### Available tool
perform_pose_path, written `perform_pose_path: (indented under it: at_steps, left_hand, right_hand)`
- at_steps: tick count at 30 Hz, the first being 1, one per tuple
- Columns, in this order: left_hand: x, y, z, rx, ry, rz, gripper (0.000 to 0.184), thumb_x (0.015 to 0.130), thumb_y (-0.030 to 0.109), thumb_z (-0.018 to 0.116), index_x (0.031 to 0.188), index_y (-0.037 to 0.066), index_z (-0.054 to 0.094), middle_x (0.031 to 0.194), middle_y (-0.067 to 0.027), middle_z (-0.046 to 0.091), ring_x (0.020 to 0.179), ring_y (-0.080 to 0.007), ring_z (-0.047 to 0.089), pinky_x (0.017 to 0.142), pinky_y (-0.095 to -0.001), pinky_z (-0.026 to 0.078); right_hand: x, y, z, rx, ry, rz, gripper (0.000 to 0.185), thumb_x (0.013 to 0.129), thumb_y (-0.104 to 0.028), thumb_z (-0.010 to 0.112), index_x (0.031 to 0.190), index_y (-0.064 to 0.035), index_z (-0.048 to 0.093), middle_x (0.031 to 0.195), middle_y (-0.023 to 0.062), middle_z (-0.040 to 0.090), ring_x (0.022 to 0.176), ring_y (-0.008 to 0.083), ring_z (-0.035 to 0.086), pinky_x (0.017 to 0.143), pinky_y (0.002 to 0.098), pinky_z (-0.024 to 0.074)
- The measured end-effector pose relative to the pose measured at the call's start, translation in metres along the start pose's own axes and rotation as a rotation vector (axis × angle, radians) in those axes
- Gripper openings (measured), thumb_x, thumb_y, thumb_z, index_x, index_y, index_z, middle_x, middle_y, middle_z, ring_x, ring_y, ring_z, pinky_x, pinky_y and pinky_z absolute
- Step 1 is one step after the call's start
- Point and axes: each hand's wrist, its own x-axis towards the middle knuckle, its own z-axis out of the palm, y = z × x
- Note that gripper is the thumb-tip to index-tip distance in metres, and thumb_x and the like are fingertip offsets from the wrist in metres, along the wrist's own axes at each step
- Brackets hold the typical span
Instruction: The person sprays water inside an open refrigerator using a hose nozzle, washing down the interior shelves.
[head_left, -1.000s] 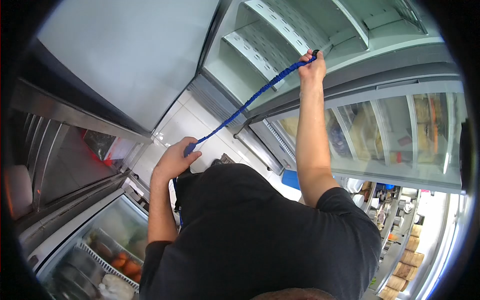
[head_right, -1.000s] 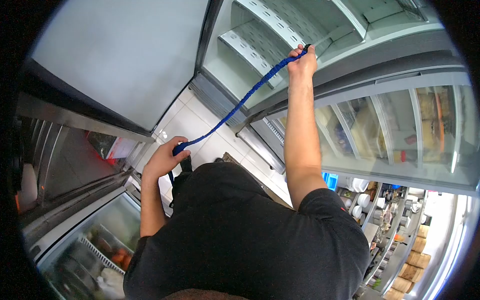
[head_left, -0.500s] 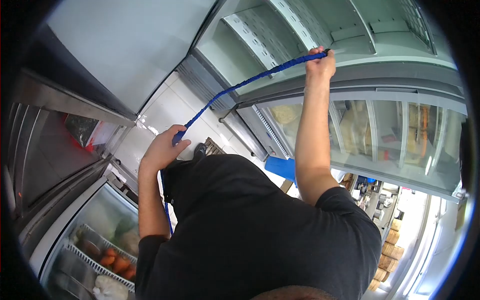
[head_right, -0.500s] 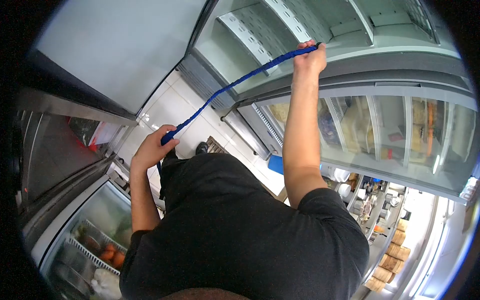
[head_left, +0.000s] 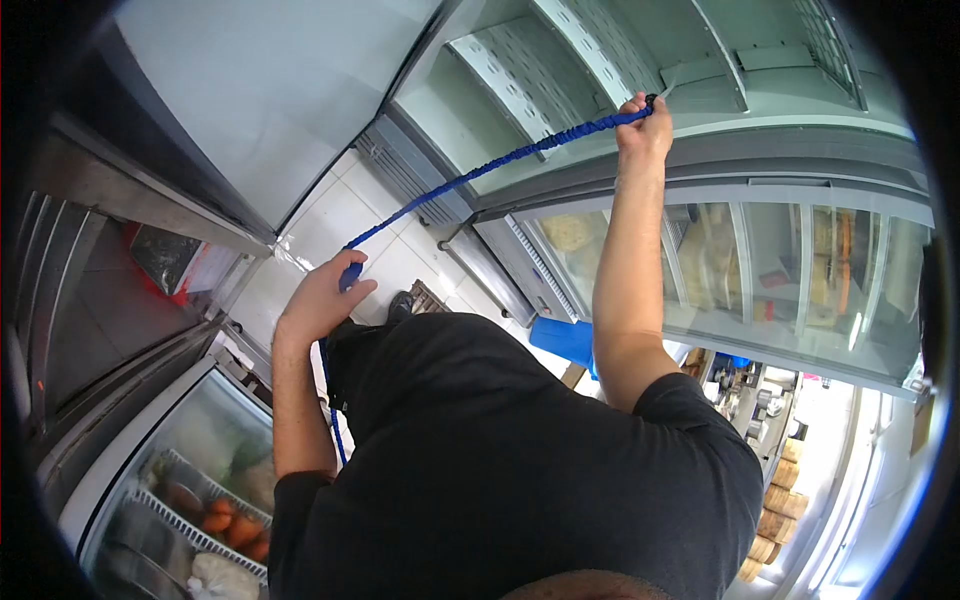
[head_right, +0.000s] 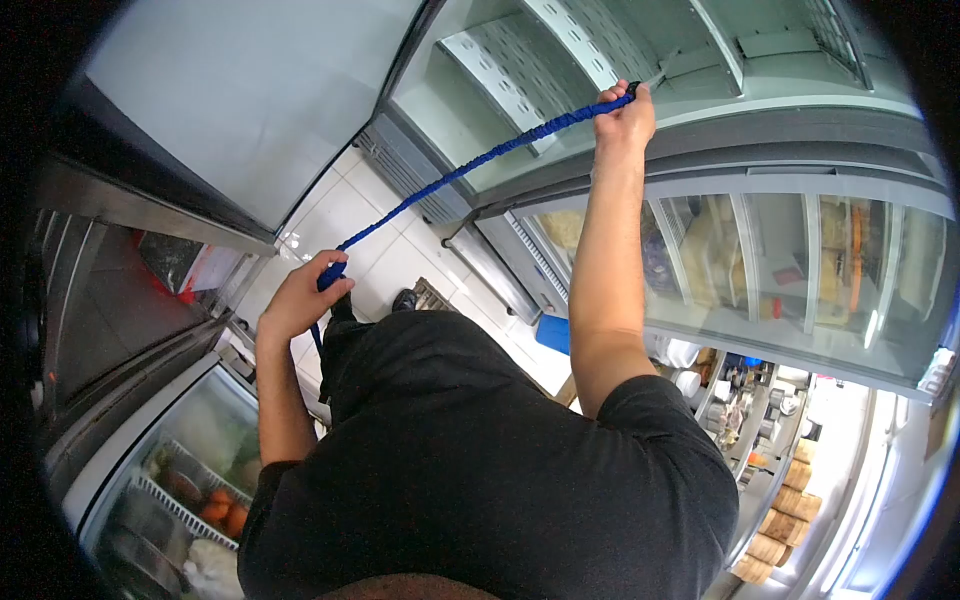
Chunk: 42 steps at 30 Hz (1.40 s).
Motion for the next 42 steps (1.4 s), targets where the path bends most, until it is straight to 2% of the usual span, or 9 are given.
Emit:
perform_pose_path:
  at_steps: [1,4,11,20,28,31,37,41,42]
  left_hand:
    - [-0.001,0.0,-0.001,0.005,0.001,0.001,0.048,0.093,0.032,0.076,0.129,0.005,0.061,0.095,-0.0157,0.071,0.087,-0.0284,0.068,0.081,-0.0385,0.054]
    - [-0.003,0.004,-0.003,0.022,-0.003,-0.005,0.044,0.095,0.027,0.076,0.13,0.007,0.06,0.092,-0.0073,0.069,0.081,-0.0145,0.062,0.076,-0.0311,0.052]
    - [-0.004,0.001,-0.001,0.022,0.028,0.0,0.042,0.095,0.026,0.076,0.13,0.009,0.06,0.088,-0.004,0.067,0.077,-0.0122,0.058,0.071,-0.0293,0.049]
    - [0.003,0.01,0.004,0.004,-0.011,0.011,0.042,0.095,0.025,0.076,0.131,0.008,0.06,0.092,-0.0051,0.068,0.08,-0.0125,0.059,0.073,-0.029,0.05]
    - [0.009,0.013,0.005,0.031,-0.021,0.002,0.043,0.096,0.026,0.076,0.131,0.007,0.06,0.099,-0.0081,0.072,0.088,-0.0154,0.064,0.081,-0.0313,0.053]
    - [0.01,0.015,0.006,0.026,-0.025,-0.014,0.043,0.096,0.026,0.076,0.13,0.007,0.06,0.099,-0.0081,0.072,0.089,-0.0153,0.065,0.082,-0.0312,0.053]
    - [0.012,0.017,0.007,0.023,-0.035,-0.026,0.042,0.096,0.026,0.076,0.131,0.007,0.06,0.099,-0.0085,0.071,0.09,-0.0153,0.064,0.083,-0.0313,0.053]
    - [0.011,0.019,0.005,0.057,-0.026,-0.021,0.043,0.095,0.027,0.076,0.131,0.008,0.06,0.1,-0.0092,0.071,0.089,-0.0156,0.064,0.082,-0.0316,0.052]
    - [0.01,0.02,0.005,0.056,-0.023,-0.02,0.045,0.095,0.029,0.075,0.131,0.007,0.06,0.1,-0.0124,0.072,0.09,-0.0207,0.066,0.083,-0.0346,0.053]
  right_hand:
    - [0.0,0.002,-0.001,-0.005,-0.013,-0.005,0.022,0.111,-0.024,0.049,0.109,-0.0023,0.046,0.092,0.0116,0.058,0.068,0.0169,0.053,0.054,0.0296,0.0454]
    - [-0.002,0.0,-0.001,-0.037,-0.03,-0.057,0.024,0.111,-0.026,0.048,0.109,-0.002,0.048,0.09,0.0107,0.058,0.068,0.017,0.053,0.054,0.0305,0.0456]
    - [0.007,-0.016,-0.001,-0.064,0.001,-0.135,0.027,0.111,-0.028,0.049,0.106,-0.0022,0.051,0.089,0.0089,0.058,0.068,0.0168,0.052,0.055,0.0317,0.0452]
    - [0.014,-0.016,-0.01,-0.084,-0.011,-0.138,0.024,0.11,-0.027,0.052,0.109,-0.0037,0.051,0.09,0.0081,0.059,0.069,0.0167,0.052,0.055,0.0319,0.0445]
    - [0.016,-0.014,-0.011,-0.082,-0.006,-0.133,0.023,0.11,-0.027,0.051,0.111,-0.0038,0.05,0.092,0.0095,0.059,0.069,0.0167,0.053,0.055,0.0318,0.0449]
    - [0.025,-0.011,-0.018,-0.056,-0.055,-0.103,0.023,0.11,-0.027,0.05,0.11,-0.0041,0.05,0.092,0.0097,0.06,0.069,0.0165,0.054,0.054,0.031,0.0449]
    - [0.027,0.023,-0.032,0.04,-0.057,0.116,0.021,0.111,-0.027,0.049,0.108,-0.0059,0.049,0.088,0.0093,0.06,0.067,0.0165,0.055,0.053,0.0301,0.0458]
    - [0.026,0.04,-0.039,0.072,-0.012,0.126,0.021,0.111,-0.024,0.047,0.106,-0.004,0.047,0.083,0.0109,0.059,0.064,0.0165,0.055,0.052,0.0286,0.0464]
    - [0.026,0.04,-0.04,0.071,-0.001,0.123,0.021,0.111,-0.024,0.047,0.106,-0.004,0.047,0.082,0.0109,0.059,0.064,0.0165,0.055,0.052,0.0288,0.0463]
